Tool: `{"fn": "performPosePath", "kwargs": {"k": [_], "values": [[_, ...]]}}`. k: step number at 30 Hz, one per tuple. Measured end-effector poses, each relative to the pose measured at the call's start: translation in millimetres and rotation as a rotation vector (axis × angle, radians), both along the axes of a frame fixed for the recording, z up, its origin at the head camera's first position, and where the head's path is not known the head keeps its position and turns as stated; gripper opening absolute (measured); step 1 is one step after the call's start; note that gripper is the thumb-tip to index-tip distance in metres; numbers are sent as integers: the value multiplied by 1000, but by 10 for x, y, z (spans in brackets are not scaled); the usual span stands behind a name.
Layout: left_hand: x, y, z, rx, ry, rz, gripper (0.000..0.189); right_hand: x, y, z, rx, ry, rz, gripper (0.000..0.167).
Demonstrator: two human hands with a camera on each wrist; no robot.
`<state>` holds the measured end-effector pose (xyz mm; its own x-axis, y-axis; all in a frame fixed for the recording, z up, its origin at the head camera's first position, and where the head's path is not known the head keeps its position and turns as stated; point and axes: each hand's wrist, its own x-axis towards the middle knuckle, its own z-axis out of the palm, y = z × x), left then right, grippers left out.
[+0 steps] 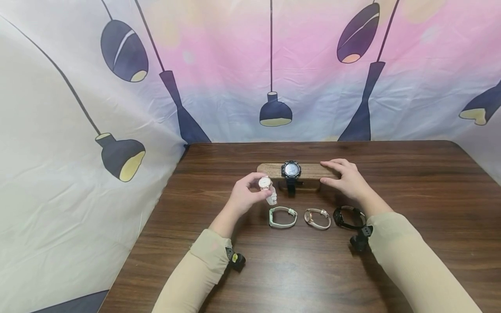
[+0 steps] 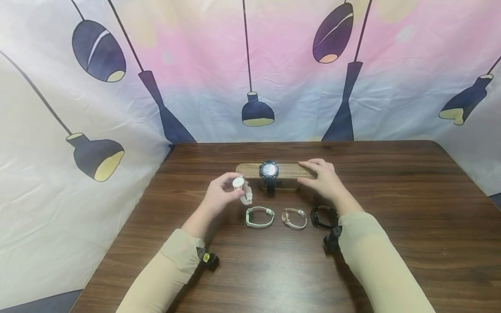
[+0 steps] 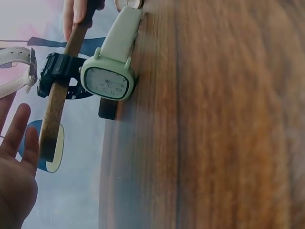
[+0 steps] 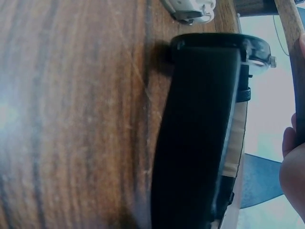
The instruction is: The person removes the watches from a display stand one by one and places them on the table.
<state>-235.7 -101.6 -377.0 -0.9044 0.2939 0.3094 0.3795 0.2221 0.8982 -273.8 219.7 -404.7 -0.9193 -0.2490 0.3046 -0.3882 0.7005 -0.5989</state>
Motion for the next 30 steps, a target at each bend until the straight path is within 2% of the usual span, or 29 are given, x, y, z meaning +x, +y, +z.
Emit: {"fn": "performPosePath", "kwargs": {"k": [5,7,8,15,21,23,26,30], "values": [[-106,-1,-185,-7,-3,-20,40,-7,6,-10,1,-4,-2,54],[-114,0,-226,-12,7,-35,41,-8,6,-12,5,-11,-2,55],[-84,6,-199,-14,2,-44,41,-8,5,-12,5,-15,-2,55],[-31,39,-234,-12,15,-78,41,-6,4,-6,8,-5,2,55],[162,66,-20,-32,14,-97,36,-1,7,-1,5,-7,1,54],[187,69,-7,-28,11,-112,36,2,8,-1,3,-7,-1,54],[149,70,-105,-13,3,-133,37,4,9,-1,0,-10,0,54],[68,68,-262,-23,67,-130,38,1,10,-5,-1,-13,1,54]]}}
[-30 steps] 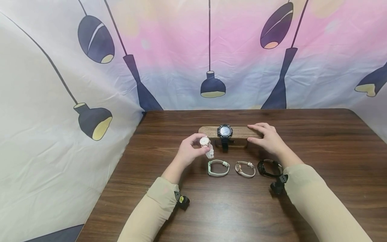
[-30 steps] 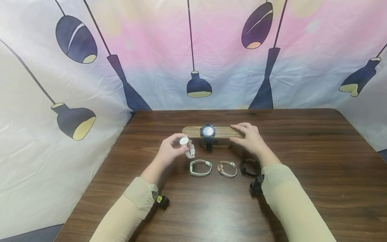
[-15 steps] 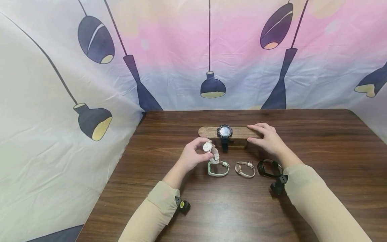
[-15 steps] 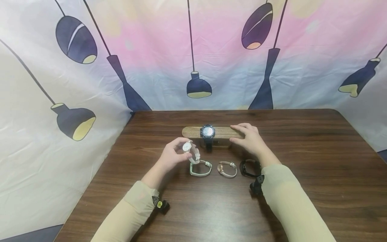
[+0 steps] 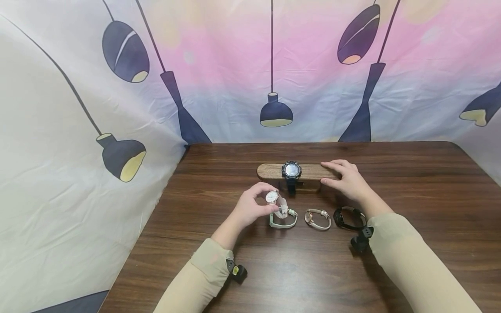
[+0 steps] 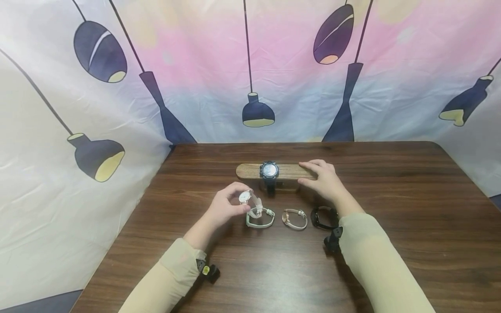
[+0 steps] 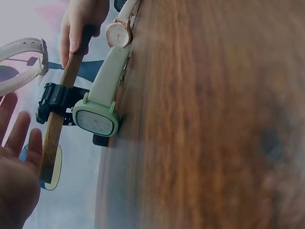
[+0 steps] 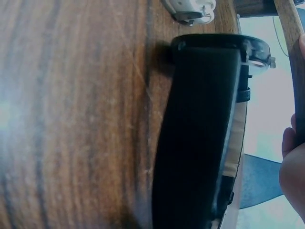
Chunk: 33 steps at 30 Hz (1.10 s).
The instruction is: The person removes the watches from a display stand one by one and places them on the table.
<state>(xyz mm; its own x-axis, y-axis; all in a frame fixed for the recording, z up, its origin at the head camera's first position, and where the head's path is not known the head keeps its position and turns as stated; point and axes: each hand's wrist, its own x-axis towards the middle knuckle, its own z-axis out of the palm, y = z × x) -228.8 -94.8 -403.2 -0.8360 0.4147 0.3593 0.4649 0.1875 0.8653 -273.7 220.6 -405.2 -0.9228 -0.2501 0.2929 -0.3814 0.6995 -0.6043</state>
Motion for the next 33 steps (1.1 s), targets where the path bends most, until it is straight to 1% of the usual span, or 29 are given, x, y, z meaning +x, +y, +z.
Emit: {"fn": "performPosePath", "kwargs": {"k": [3,4,8,19,24,33], "values": [[-23,-6,-43,-4,51,15,38,-4,2,-4,1,3,3,54],[-27,-7,-49,0,54,16,38,-5,3,-6,1,5,4,54],[-16,-12,-52,8,32,20,39,-12,10,-17,3,11,4,54],[14,-8,-74,-15,-37,37,38,-18,16,-23,6,11,5,54],[41,-13,-73,-40,-68,35,37,-16,12,-21,7,15,5,54],[59,-7,-106,-51,-114,23,38,-16,12,-29,6,17,-1,54]]}}
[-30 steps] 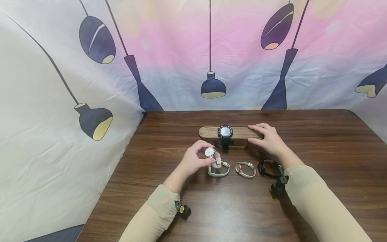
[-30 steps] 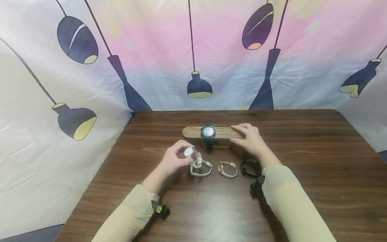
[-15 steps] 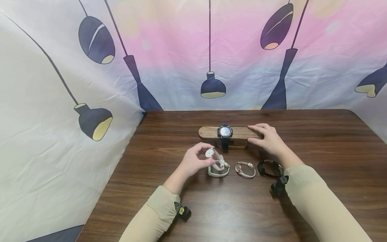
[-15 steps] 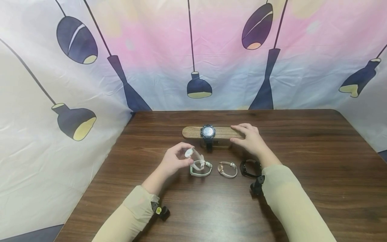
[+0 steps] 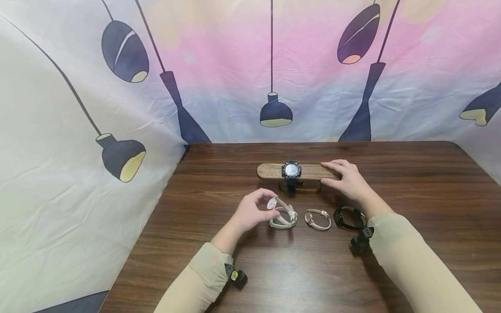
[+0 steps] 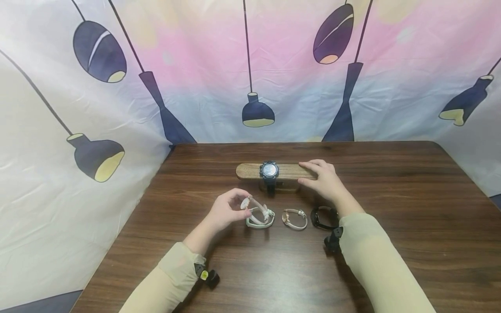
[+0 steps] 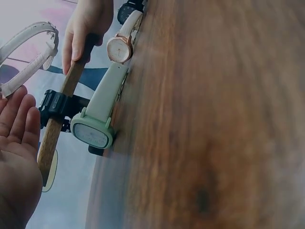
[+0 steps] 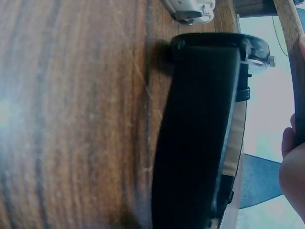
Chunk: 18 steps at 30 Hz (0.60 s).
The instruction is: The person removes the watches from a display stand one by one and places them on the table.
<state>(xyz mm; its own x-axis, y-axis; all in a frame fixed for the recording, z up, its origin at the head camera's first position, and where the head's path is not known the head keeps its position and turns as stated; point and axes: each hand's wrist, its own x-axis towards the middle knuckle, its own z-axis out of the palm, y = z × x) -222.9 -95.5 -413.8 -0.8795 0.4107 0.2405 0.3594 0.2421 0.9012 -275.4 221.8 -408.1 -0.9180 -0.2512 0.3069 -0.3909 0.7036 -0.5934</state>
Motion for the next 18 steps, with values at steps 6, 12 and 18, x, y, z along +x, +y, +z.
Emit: {"fn": "performPosePath", "kwargs": {"k": [6,12,18], "values": [[104,10,105,10,-5,-34,39,2,1,2,1,-6,-2,54],[197,8,197,32,15,-51,40,0,0,5,-2,-3,0,54],[75,-14,-63,62,-7,-40,43,0,-1,8,3,-5,2,54]]}}
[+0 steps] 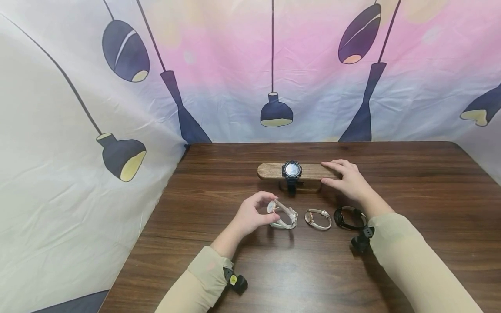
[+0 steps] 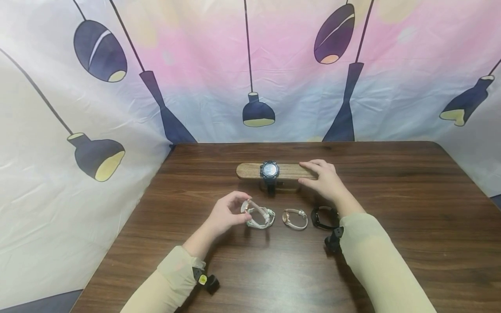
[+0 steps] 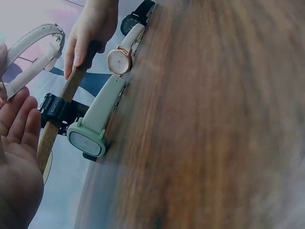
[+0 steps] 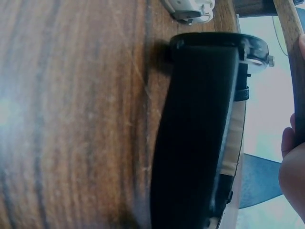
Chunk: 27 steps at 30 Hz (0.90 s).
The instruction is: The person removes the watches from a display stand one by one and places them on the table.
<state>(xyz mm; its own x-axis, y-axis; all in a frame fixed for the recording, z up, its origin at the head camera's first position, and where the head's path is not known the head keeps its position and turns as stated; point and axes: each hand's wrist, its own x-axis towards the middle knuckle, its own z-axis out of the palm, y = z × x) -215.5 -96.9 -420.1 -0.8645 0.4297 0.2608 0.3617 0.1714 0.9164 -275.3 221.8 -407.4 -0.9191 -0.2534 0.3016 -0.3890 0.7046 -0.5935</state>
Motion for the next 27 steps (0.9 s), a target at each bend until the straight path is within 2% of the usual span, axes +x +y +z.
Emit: {"fn": "performPosePath", "kwargs": {"k": [8,16,27], "values": [[19,-10,-5,-26,25,11,38,3,-6,0,2,8,5,53],[42,-13,6,-21,16,-26,39,9,-13,16,-5,21,3,52],[83,-25,-6,-123,61,-35,38,14,-1,17,2,0,-1,53]]}}
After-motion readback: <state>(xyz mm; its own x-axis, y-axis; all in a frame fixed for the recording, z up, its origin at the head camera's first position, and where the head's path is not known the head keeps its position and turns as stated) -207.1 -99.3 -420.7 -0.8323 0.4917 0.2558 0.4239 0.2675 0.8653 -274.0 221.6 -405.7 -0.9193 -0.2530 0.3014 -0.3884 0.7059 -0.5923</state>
